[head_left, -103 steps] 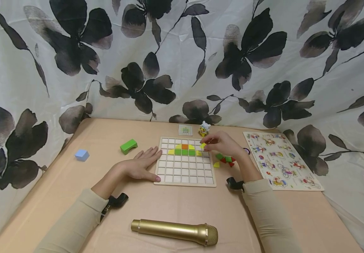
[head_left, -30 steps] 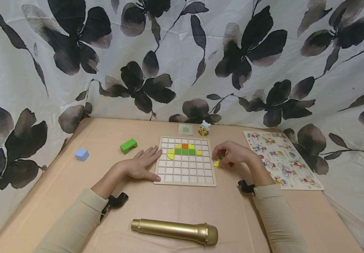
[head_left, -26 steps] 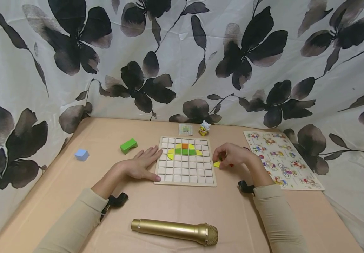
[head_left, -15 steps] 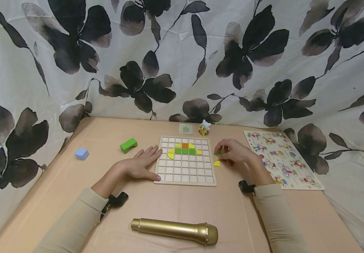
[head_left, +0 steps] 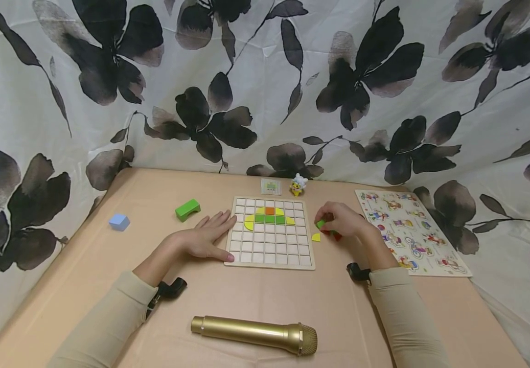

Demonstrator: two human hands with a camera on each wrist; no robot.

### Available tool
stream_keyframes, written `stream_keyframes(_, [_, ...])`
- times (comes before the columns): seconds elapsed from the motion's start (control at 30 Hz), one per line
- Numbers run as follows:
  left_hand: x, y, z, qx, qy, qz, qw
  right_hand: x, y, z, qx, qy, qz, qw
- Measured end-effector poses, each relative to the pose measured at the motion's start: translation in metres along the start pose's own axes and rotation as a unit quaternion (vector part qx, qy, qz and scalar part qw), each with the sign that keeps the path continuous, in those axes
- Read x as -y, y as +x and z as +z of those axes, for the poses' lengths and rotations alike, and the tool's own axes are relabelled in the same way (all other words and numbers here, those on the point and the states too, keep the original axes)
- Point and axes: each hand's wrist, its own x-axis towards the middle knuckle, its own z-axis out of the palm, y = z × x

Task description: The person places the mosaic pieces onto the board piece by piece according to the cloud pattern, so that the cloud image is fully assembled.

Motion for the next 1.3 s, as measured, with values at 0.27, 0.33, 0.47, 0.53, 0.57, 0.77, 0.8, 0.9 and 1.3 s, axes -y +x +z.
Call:
stream_keyframes(0.27, [0.000,-0.001,0.001,-0.002,0.001,0.000,1.0000,0.023,0.011,-0.003,-0.064,0.054,-0.068,0.994])
stream_keyframes(0.33, [-0.001,-0.002,0.001,-0.002,0.001,0.002,1.0000,0.035,0.017,0.000,-0.064,0.070,-0.082,0.992])
stream_keyframes(0.47, [-0.001,-0.002,0.002,-0.002,0.000,0.004,1.0000,0.059,0.033,0.010,-0.032,0.089,-0.102,0.990])
stream_keyframes(0.53, [0.000,-0.001,0.003,-0.002,-0.003,0.005,1.0000,0.069,0.042,0.017,-0.012,0.082,-0.119,0.989])
stream_keyframes(0.57, [0.000,-0.001,0.004,-0.002,-0.005,0.008,1.0000,0.074,0.046,0.021,0.000,0.080,-0.128,0.989])
stream_keyframes(0.77, [0.004,0.002,0.008,-0.010,-0.016,0.020,0.9996,0.102,0.067,0.045,0.057,0.023,-0.160,0.985])
stream_keyframes(0.8, [0.004,0.002,0.008,-0.009,-0.015,0.018,0.9997,0.105,0.069,0.049,0.065,0.010,-0.159,0.985])
stream_keyframes(0.9, [-0.001,-0.001,0.005,-0.001,-0.006,0.009,0.9999,0.110,0.074,0.056,0.084,-0.024,-0.156,0.984])
stream_keyframes(1.3, [-0.001,-0.003,0.004,-0.009,-0.025,0.017,0.9995,0.111,0.077,0.062,0.111,-0.034,-0.131,0.985])
